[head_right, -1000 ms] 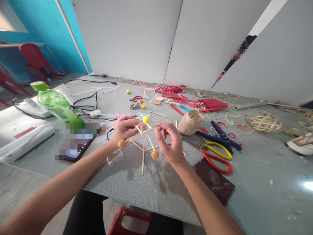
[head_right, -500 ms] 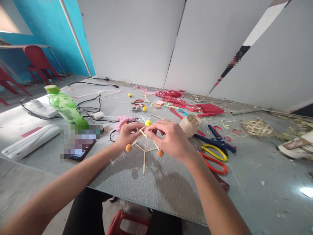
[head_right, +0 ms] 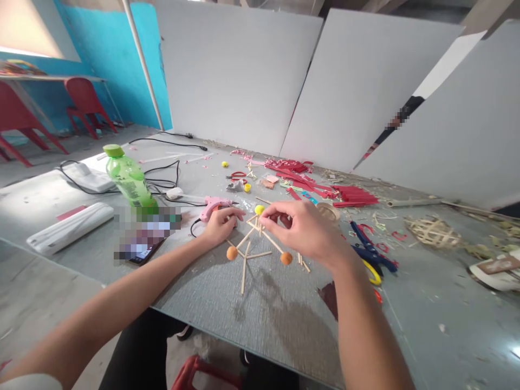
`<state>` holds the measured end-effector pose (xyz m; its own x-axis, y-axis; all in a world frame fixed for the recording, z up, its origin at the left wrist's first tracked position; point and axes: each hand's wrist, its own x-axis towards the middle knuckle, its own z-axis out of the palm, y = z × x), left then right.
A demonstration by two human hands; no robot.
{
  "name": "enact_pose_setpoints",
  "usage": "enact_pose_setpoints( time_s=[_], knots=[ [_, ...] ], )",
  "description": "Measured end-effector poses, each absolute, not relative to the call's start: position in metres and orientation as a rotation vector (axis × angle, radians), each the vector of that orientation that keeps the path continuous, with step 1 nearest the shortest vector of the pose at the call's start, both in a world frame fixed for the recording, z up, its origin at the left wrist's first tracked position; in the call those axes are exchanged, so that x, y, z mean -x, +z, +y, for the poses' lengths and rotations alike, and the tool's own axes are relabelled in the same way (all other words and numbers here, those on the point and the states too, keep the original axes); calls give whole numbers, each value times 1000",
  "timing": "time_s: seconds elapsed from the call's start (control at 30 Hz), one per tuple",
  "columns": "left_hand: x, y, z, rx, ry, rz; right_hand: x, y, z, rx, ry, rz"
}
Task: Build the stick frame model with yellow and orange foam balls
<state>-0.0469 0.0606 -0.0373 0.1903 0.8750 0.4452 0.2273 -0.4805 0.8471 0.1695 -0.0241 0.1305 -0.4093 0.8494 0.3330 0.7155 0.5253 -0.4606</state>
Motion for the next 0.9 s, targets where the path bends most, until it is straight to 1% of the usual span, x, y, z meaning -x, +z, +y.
enact_pose_setpoints(
  time_s=[0.17, 0.33, 0.6, 0.73, 0.9],
  knots=[
    [47, -39, 60, -1918, 1265, 1023, -167, 147, -23, 1272, 294, -2366],
    [48, -37, 59, -1917, 1264, 1061, -159, 141, -21, 1298, 346, -2423],
    [51, -32, 56, -1924, 1239, 1033, -155, 138, -22, 1189, 253, -2357],
    [53, -33, 56, -1930, 1236, 1022, -150, 136, -20, 1149, 377, -2281],
    [54, -44, 63, -1934, 1213, 1044, -149, 129, -10, 1112, 682, -2209]
  ],
)
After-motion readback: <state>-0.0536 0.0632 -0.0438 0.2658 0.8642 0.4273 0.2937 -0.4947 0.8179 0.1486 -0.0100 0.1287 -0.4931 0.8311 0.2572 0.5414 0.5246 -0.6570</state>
